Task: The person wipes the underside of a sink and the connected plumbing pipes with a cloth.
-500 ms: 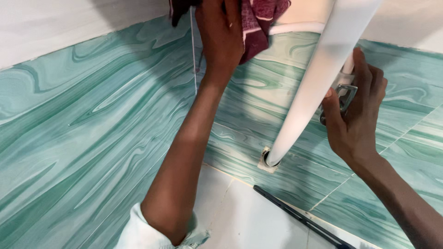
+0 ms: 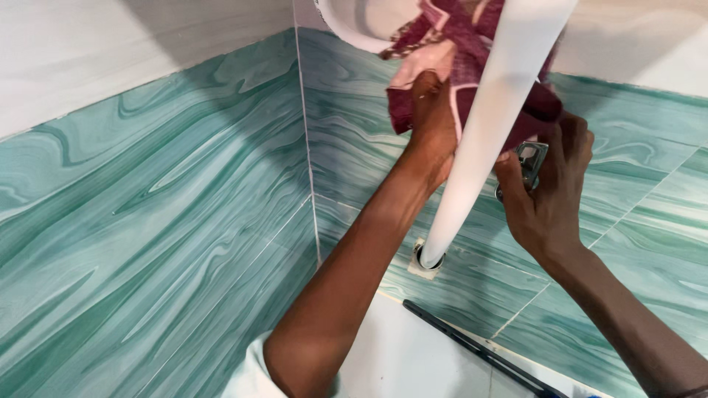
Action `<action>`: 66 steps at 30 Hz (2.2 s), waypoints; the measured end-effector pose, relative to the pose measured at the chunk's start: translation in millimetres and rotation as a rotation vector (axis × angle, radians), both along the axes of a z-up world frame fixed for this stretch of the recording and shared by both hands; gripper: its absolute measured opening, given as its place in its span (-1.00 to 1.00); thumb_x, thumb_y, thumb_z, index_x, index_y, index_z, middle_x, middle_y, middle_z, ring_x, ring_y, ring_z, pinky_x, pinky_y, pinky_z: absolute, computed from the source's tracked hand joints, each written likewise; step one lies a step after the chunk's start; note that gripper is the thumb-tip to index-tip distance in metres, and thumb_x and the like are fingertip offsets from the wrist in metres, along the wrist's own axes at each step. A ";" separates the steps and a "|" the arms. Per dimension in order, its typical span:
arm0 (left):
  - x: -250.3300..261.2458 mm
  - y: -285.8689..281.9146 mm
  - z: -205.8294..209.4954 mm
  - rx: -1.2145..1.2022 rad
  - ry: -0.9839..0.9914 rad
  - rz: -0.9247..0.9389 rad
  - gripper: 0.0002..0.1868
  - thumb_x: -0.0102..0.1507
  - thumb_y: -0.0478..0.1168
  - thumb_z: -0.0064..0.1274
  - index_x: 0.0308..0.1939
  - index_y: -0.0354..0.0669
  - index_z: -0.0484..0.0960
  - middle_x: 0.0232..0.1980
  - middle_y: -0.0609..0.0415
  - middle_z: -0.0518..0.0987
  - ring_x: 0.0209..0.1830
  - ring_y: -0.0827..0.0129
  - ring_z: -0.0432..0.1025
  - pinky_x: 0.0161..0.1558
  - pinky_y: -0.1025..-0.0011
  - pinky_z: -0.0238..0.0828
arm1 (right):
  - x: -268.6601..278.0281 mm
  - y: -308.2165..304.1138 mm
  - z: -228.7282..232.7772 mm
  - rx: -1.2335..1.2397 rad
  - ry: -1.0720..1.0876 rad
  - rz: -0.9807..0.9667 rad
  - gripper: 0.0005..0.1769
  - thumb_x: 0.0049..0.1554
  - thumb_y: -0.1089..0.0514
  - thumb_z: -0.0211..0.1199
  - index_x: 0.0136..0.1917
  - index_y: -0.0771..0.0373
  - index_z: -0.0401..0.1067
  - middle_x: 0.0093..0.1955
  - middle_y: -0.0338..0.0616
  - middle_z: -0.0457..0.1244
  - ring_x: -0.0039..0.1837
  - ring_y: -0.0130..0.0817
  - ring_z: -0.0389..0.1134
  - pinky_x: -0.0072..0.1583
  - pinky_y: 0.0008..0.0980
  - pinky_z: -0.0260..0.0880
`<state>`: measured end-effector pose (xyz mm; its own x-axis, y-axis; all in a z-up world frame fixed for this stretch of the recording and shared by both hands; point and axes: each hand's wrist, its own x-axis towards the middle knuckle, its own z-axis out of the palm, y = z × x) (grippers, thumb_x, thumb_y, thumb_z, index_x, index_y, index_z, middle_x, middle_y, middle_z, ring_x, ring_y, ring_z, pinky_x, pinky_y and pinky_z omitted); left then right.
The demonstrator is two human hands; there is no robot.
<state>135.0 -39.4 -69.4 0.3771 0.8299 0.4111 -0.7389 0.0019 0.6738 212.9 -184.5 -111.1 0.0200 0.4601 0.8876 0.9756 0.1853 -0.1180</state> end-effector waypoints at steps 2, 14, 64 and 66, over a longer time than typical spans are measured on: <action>7.2 -3.8 -8.2 0.049 0.020 -0.039 -0.80 0.46 -0.20 -0.09 -0.04 -0.26 0.30 -0.22 0.01 0.49 -0.33 0.40 0.47 -0.34 0.39 0.47 | -4.2 -0.6 1.4 0.016 -0.025 0.015 -0.59 0.40 0.03 0.02 0.43 0.21 0.32 0.42 0.17 0.00 0.40 0.03 -0.01 0.49 0.09 0.06; -45.0 92.1 -34.9 0.438 0.222 0.253 -0.66 0.51 -0.22 -0.01 -0.32 -0.37 0.50 -0.39 -0.02 0.45 -0.50 0.49 0.30 -0.47 0.43 0.18 | 10.0 2.9 2.3 -0.019 -0.107 -0.047 -0.17 0.49 -0.30 -0.06 0.81 0.09 -0.18 0.42 0.12 0.03 0.34 -0.10 0.00 0.39 0.02 0.02; -20.6 36.3 -9.7 0.048 0.205 0.164 -0.58 0.42 0.18 -0.20 -0.25 -0.08 0.30 -0.40 0.19 0.20 -0.43 0.47 0.14 -0.34 0.39 0.23 | 8.7 0.1 -2.2 0.001 -0.058 -0.011 -0.22 0.41 -0.04 0.13 0.73 0.23 -0.07 0.38 0.08 0.00 0.35 -0.08 -0.02 0.38 0.03 0.02; -37.2 57.5 -4.6 0.059 0.111 0.464 -0.56 0.44 0.13 -0.15 -0.29 -0.14 0.27 -0.37 0.18 0.18 -0.41 0.49 0.12 -0.33 0.40 0.22 | 15.0 0.7 -5.6 -0.013 -0.074 -0.033 -0.21 0.48 -0.12 0.15 0.76 0.18 -0.11 0.39 0.05 0.01 0.35 -0.12 -0.02 0.40 0.00 0.01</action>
<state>97.8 18.1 -74.1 0.0169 0.8977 0.4403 -0.5761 -0.3511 0.7381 227.9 -183.8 -116.7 -0.0307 0.4720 0.8811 0.9872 0.1521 -0.0471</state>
